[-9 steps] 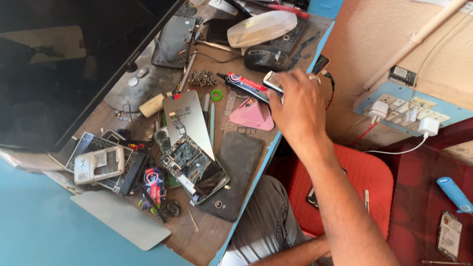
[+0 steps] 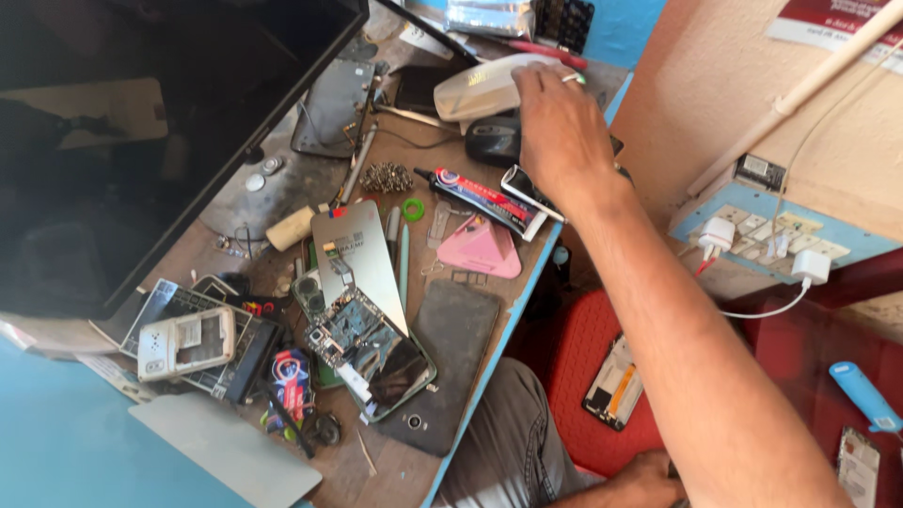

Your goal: The person sits on the floor and uses a metal prying tool to scrape and clean the interior surface of a disassembled smartphone back cover. The person holds the cover in one hand and scrapes along the edges and center with the tool in the other hand.

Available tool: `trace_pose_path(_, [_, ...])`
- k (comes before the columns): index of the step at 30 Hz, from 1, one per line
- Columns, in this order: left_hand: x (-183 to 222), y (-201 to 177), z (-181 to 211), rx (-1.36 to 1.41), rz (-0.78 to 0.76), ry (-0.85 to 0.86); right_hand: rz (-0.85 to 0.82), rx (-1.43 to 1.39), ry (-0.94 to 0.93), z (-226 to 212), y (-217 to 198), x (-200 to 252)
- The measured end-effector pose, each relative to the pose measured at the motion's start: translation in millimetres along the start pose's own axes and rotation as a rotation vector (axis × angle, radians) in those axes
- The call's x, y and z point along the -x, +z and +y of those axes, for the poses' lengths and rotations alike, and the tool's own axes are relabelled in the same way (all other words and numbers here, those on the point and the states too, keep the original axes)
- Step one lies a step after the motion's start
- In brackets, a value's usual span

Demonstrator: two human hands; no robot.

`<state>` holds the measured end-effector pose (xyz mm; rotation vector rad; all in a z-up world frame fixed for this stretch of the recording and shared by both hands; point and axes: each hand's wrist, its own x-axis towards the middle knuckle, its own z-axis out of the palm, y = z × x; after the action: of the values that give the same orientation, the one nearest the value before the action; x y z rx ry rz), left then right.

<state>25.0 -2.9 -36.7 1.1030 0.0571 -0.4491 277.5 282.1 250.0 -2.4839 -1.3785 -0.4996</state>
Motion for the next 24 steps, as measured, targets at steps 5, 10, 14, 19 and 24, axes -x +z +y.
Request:
trace_pose_path(5, [-13.9,-9.0,-13.9,0.036,-0.032,-0.058,-0.144,0.057,-0.072,18.1,15.3,-22.0])
trace_pose_path(10, [-17.4,-16.3,-19.4,0.04,-0.045,-0.082,-0.187,0.189,-0.049,31.5,27.5,-24.4])
trace_pose_path(14, [-15.8,-17.8,-18.8,0.043,-0.057,-0.095,-0.297,0.053,0.062,37.0,26.6,-37.1])
trace_pose_path(19, [-15.2,-18.3,-17.9,0.044,-0.064,-0.104,-0.333,0.075,0.035,34.9,17.8,-42.1])
trace_pose_path(24, [-14.6,-14.7,-20.1,0.046,-0.074,-0.111,-0.235,0.094,-0.06,39.3,20.2,-35.8])
